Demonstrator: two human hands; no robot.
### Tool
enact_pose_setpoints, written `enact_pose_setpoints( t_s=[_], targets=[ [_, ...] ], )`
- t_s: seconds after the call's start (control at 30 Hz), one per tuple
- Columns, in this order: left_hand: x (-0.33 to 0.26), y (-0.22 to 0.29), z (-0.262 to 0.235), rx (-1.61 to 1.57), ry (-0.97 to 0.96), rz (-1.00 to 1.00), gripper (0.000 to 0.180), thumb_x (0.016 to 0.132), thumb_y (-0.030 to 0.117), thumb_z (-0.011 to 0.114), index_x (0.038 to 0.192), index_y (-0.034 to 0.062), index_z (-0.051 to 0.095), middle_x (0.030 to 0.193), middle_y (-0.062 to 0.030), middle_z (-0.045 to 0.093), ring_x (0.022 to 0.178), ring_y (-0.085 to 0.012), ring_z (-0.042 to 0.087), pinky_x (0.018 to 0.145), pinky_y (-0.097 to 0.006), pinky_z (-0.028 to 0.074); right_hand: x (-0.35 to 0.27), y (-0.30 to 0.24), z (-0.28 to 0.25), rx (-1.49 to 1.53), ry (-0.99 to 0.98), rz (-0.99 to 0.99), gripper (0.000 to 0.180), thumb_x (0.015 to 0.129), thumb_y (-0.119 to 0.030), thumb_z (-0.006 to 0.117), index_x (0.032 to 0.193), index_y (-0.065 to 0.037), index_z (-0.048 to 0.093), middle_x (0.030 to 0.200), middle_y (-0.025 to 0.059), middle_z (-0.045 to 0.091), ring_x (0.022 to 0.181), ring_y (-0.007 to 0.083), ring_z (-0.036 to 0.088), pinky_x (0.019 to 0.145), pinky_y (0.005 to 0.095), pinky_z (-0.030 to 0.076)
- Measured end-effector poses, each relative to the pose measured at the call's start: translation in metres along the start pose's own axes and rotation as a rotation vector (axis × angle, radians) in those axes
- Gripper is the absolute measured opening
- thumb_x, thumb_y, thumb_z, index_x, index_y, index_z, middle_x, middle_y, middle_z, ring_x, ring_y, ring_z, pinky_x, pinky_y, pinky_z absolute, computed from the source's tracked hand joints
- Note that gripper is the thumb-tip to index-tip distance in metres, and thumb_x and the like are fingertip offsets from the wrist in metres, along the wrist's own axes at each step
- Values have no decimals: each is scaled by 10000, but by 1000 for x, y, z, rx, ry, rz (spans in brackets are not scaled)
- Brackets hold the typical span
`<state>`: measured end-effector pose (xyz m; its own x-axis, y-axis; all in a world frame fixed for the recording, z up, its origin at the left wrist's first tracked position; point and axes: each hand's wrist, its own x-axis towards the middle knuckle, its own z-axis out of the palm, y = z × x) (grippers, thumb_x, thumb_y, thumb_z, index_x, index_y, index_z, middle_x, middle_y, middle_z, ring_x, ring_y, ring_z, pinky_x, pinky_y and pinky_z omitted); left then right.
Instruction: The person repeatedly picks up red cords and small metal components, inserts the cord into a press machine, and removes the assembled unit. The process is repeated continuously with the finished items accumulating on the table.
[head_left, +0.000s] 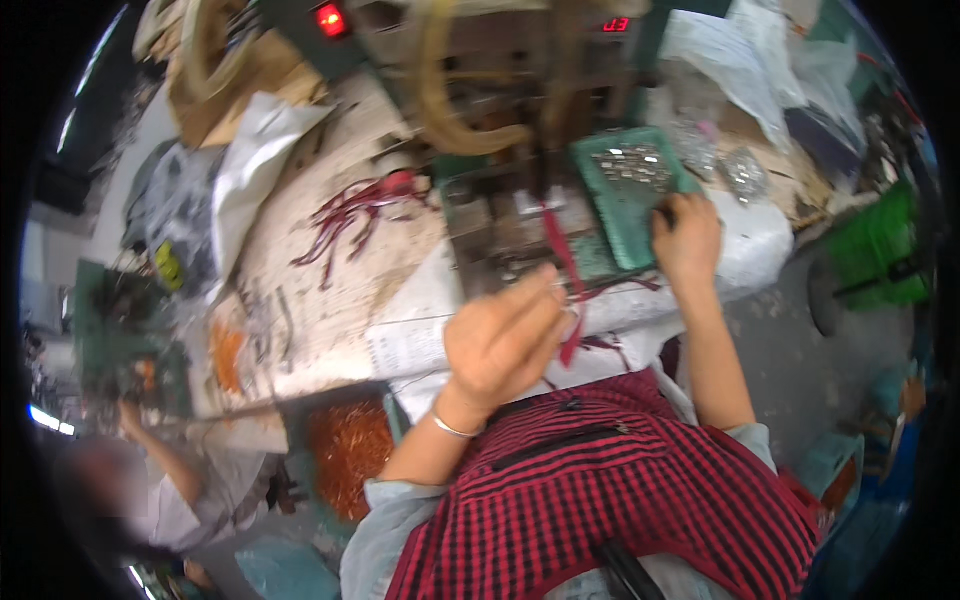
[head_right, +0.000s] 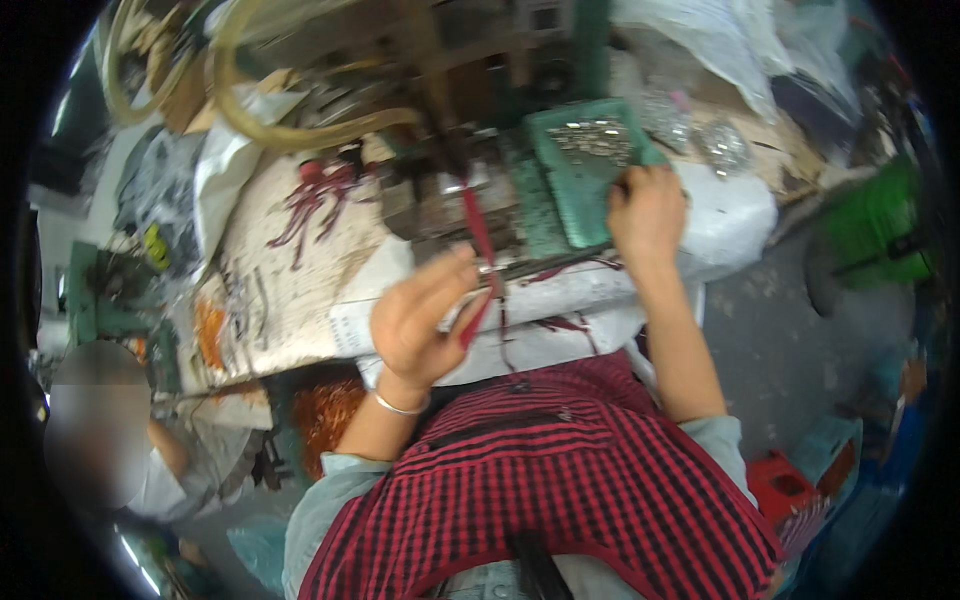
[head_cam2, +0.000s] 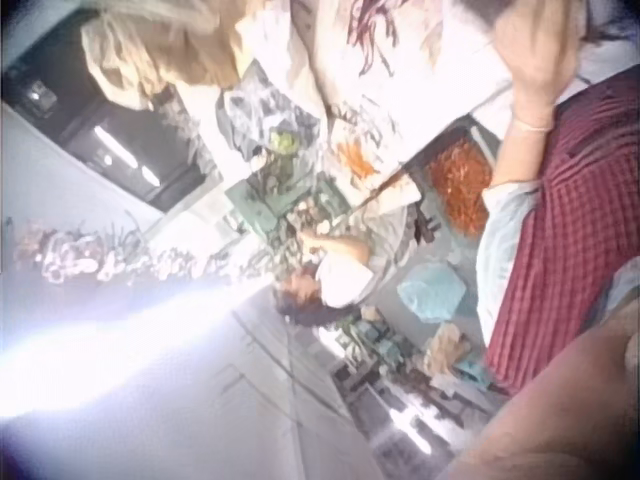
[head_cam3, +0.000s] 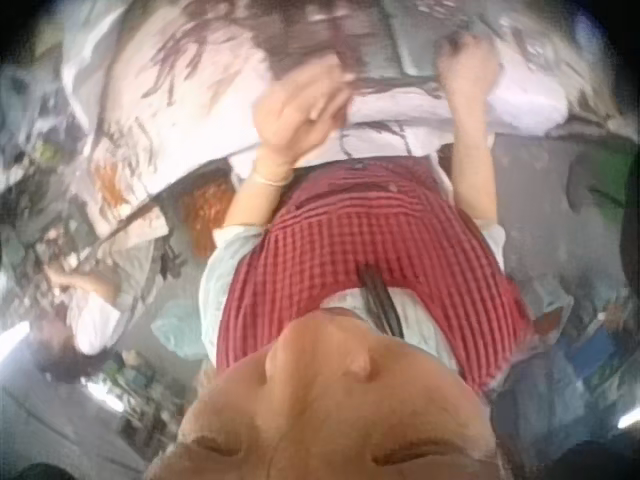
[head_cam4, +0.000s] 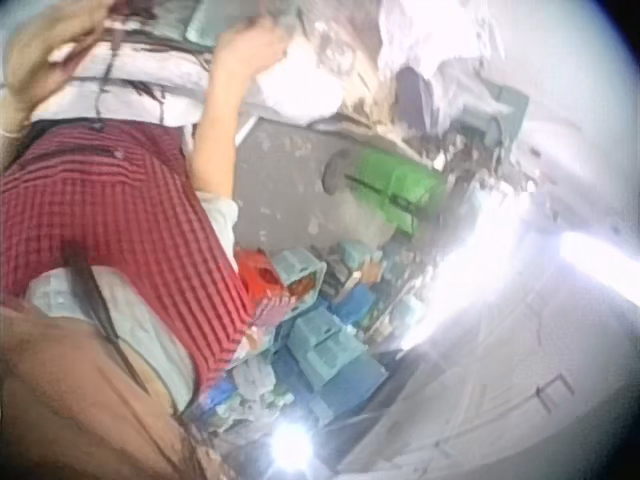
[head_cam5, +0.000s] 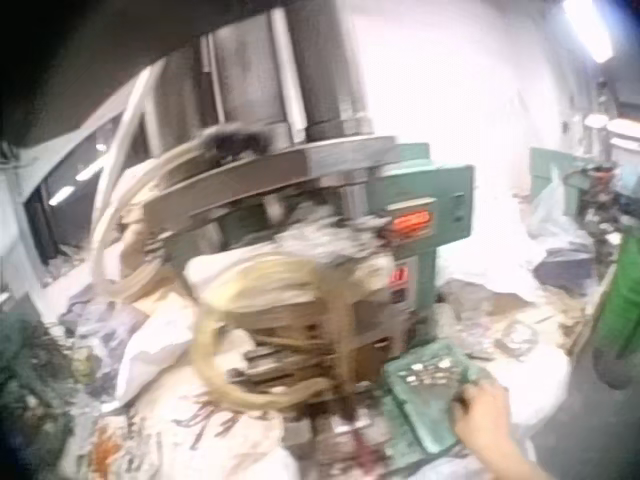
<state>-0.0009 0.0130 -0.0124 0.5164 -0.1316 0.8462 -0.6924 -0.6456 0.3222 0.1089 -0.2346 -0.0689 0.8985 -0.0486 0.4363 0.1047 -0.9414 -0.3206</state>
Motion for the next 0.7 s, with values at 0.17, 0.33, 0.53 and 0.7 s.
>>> enact_pose_setpoints(
  t_s=[0.17,0.33,0.53,0.7],
  targets=[
    [-4,-25,-75,451,229,-196,252,781,31,788,1019,51,709,908,-90,707,655,-248,593,573,-300,473,-8,9,-1,265,45,94,125,844,-91,694,959,-50,668,890,138,697,873,339,650,781,444,507],
    [12,-140,-124,848,-83,-397,100,806,74,713,898,38,731,945,-114,675,871,-287,635,770,-407,514,2,0,6,390,189,-37,189,857,-54,681,1045,-50,706,940,122,694,891,330,636,815,425,501],
    [-72,-258,-115,1296,-617,-648,195,727,169,747,863,30,761,1025,-141,667,949,-323,643,827,-421,544,-8,2,-1,350,199,-11,133,865,-55,682,989,-52,731,972,121,703,931,324,638,839,414,497],
    [-65,-225,-128,1118,-692,-780,216,714,137,724,901,30,713,936,-170,714,873,-357,688,736,-460,555,-29,22,-28,326,194,86,126,882,-30,670,989,-26,737,951,116,708,909,256,658,854,355,499]
  ],
)
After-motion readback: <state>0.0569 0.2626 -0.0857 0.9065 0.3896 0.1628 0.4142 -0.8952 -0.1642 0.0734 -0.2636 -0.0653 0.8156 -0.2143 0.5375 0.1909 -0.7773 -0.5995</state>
